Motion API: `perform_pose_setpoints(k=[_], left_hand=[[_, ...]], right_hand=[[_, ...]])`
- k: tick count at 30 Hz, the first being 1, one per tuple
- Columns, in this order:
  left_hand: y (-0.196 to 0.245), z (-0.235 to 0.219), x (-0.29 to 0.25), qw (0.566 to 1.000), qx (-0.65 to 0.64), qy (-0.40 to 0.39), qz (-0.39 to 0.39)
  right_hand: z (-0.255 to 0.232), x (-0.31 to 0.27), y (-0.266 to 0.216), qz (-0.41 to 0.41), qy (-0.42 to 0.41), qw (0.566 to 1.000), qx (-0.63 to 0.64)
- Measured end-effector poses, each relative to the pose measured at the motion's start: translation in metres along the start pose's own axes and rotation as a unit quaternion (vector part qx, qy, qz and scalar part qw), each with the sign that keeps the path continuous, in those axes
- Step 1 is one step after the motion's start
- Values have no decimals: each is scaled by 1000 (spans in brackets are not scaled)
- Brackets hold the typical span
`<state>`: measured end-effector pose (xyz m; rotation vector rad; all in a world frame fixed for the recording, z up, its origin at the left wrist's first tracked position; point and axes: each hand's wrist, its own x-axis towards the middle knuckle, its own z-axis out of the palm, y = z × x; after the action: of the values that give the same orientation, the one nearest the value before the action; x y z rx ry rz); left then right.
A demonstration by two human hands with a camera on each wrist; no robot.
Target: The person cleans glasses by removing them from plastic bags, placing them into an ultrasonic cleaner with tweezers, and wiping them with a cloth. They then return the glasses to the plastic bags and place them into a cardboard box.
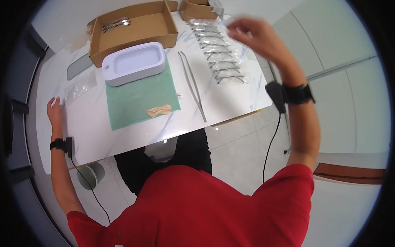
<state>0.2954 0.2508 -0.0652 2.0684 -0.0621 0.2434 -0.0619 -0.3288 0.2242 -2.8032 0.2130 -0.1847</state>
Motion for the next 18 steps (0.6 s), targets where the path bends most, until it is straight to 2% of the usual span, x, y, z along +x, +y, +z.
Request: perform_pose_setpoints(k=[1,2,5,7,10,11,14,18], left_hand=[[1,-3,2,1000,-29,12,0],[8,-6,0,999,-25,19,15],[44,-15,-17,998,-7,32,56],[64,-19,-33,996,-27,9,81],[90,-14,-54,991,-78,-32,103],[99,-12,-62,990,-85,-45,103],[123,-1,-89,985,-101,-93,100],[159,14,-129,980,-108,-148,83]], right_hand=[[18,-24,41,132,12,989,58],[33,-49,80,222,6,965,137],[97,-113,174,352,94,899,244],[125,-131,203,407,146,862,266],[146,-140,227,400,153,836,343],[147,-139,227,392,133,841,349],[152,-137,222,379,145,853,328],[159,-131,227,290,174,906,254]])
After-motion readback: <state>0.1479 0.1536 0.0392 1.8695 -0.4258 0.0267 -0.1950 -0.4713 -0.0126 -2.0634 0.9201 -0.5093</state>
